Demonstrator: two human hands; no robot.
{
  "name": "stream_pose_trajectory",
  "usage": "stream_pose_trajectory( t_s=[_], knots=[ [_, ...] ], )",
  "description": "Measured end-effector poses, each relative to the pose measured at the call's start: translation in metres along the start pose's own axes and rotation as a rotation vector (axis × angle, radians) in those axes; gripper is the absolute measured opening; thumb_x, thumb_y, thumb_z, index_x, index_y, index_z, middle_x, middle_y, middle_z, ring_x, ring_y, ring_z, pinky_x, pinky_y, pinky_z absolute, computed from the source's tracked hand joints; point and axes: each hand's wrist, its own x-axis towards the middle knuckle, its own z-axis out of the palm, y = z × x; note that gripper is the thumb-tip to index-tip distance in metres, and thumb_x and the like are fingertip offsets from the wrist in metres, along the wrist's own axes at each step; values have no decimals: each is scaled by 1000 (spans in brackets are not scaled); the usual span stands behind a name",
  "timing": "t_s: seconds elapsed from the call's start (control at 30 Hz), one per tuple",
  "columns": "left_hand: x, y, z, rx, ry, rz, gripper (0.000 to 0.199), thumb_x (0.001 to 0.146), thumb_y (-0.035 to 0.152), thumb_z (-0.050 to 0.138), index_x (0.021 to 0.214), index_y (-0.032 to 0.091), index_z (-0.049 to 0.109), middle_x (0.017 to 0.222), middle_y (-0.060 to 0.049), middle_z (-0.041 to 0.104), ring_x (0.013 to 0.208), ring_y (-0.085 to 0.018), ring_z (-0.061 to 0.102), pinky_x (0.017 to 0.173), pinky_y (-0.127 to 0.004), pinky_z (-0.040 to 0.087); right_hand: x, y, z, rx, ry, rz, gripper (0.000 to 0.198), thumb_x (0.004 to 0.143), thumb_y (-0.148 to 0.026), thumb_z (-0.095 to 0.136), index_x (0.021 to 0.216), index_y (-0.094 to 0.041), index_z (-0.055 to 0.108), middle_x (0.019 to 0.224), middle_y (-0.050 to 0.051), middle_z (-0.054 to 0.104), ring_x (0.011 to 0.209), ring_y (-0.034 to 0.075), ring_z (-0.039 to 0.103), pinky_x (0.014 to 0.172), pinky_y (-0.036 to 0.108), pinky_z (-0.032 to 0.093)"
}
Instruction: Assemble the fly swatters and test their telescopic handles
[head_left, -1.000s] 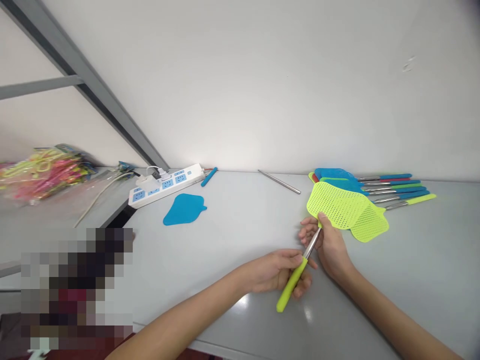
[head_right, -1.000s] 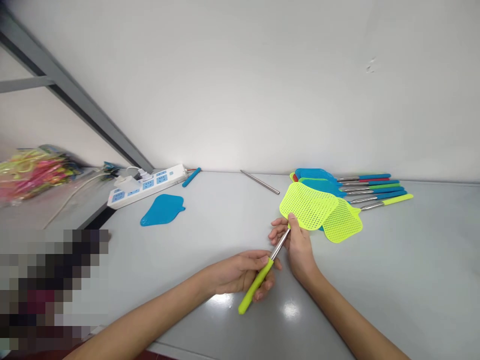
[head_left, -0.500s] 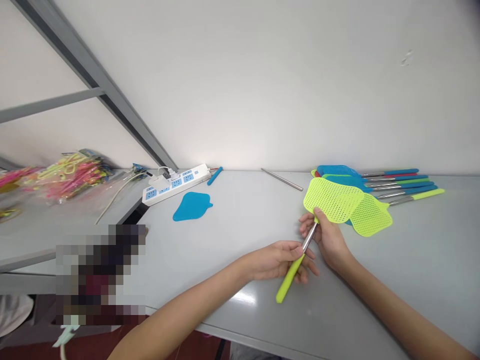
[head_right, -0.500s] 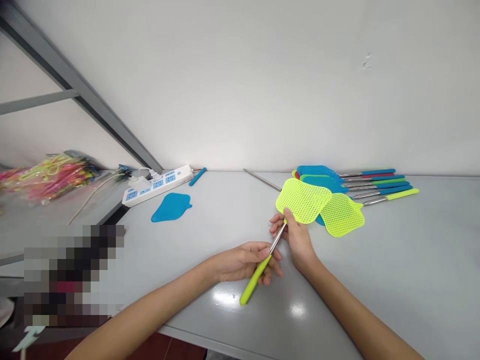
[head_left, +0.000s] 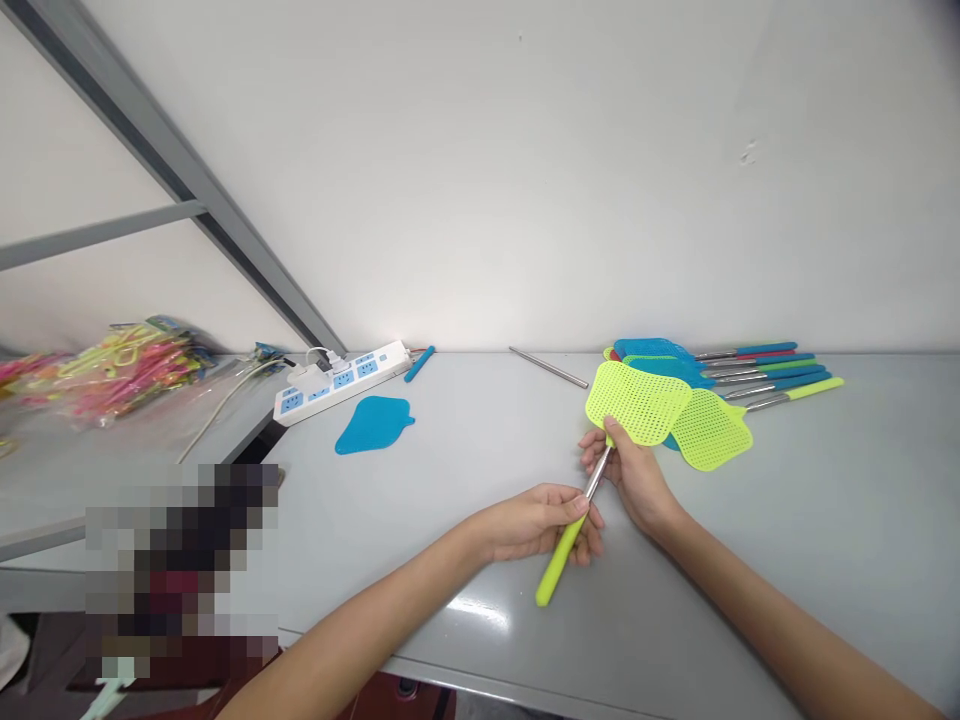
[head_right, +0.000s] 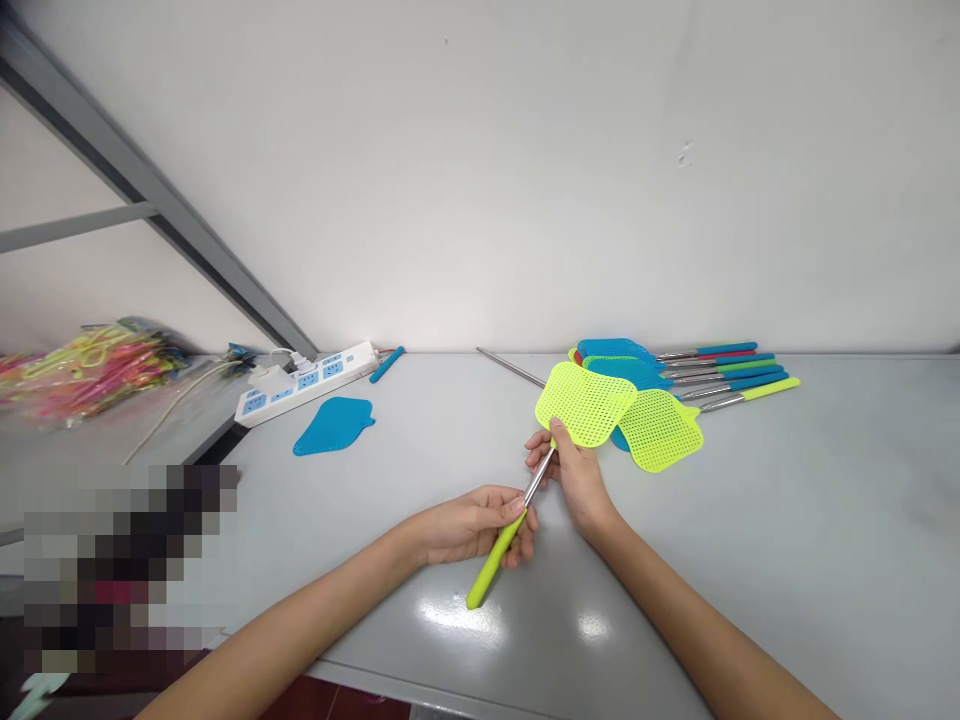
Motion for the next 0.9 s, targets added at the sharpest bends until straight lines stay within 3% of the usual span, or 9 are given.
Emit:
stream_pose_trajectory(
  t_s=[0.9],
  knots=[
    [-2, 4, 3, 111, 54, 4, 24, 79, 32, 41, 79, 11, 53, 68, -6, 59, 51, -10, 56, 53, -22, 43, 2, -2, -2, -30, -58, 23, 39, 72, -48, 42, 65, -14, 57, 55, 3, 52, 46, 10, 44, 41, 22, 33]
  ],
)
